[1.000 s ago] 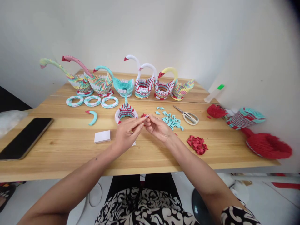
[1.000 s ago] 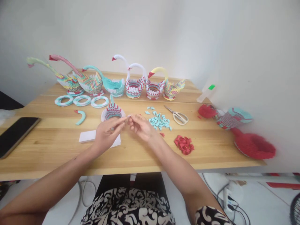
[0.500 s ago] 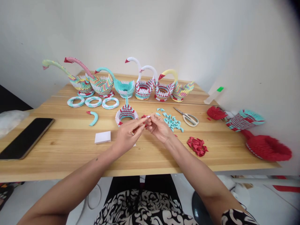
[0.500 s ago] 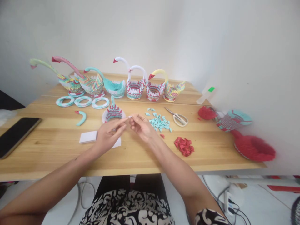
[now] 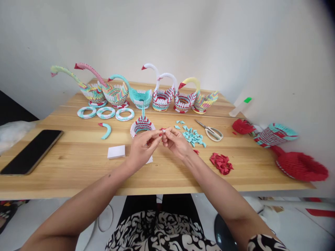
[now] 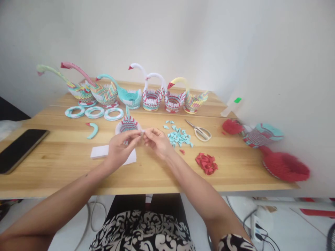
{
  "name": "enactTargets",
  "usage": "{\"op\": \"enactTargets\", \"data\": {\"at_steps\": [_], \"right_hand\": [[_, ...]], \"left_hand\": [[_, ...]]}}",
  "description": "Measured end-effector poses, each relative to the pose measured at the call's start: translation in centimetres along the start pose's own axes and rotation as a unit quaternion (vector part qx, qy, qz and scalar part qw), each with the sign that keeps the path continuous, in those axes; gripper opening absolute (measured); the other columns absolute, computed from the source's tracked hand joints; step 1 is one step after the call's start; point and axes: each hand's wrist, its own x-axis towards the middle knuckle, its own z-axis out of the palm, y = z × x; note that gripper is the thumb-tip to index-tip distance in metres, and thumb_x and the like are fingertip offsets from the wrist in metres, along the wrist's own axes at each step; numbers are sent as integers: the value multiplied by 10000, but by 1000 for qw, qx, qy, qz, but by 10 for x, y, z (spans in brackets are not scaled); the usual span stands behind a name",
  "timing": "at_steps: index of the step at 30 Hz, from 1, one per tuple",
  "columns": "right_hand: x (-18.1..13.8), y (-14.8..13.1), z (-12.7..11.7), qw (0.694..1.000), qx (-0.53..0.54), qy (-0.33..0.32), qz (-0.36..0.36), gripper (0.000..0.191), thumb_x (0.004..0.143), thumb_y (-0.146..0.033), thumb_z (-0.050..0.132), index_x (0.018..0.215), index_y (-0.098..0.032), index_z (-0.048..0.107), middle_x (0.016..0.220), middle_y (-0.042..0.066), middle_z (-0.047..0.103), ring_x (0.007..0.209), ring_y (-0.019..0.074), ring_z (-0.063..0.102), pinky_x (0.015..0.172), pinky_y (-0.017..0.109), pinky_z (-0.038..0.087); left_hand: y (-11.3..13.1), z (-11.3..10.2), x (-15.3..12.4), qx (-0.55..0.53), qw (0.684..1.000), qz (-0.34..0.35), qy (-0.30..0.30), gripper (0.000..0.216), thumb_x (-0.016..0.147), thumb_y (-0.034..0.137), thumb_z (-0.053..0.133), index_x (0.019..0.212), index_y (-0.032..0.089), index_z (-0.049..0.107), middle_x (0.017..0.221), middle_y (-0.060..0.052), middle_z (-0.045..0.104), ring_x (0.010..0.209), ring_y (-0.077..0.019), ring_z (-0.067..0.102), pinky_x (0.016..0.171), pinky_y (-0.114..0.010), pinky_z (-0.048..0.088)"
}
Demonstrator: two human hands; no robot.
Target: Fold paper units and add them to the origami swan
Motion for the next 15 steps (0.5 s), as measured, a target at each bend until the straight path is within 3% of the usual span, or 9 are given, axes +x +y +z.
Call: {"op": "enactTargets", "data": {"at_steps": [5, 9, 15], "right_hand": [[2, 1, 0, 997, 63, 8, 30, 285, 612, -329, 871, 650, -175, 634, 630, -36, 588, 558, 58, 497, 484, 150, 428], [1, -1, 0, 997, 75, 13, 32, 283, 620, -314, 867, 662, -174, 625, 623, -37, 576, 559, 58, 493, 471, 144, 417], [0, 0, 1, 999, 48, 3, 25, 275, 636, -330, 856, 672, -173, 633, 625, -36, 573, 571, 62, 495, 476, 157, 407]], "left_hand": [[2, -1, 2, 9, 997, 60, -51, 135, 883, 178, 587, 801, 168, 694, 724, -22, 703, 622, -112, 600, 598, -215, 447], [-1, -3, 1, 8, 999, 31, 0, 114, 885, 194, 594, 835, 172, 694, 714, -14, 687, 612, -107, 579, 588, -214, 436], [-2, -2, 1, -8, 1000, 20, 10, 93, 870, 176, 615, 838, 173, 702, 714, -4, 682, 607, -95, 563, 587, -203, 434]]}}
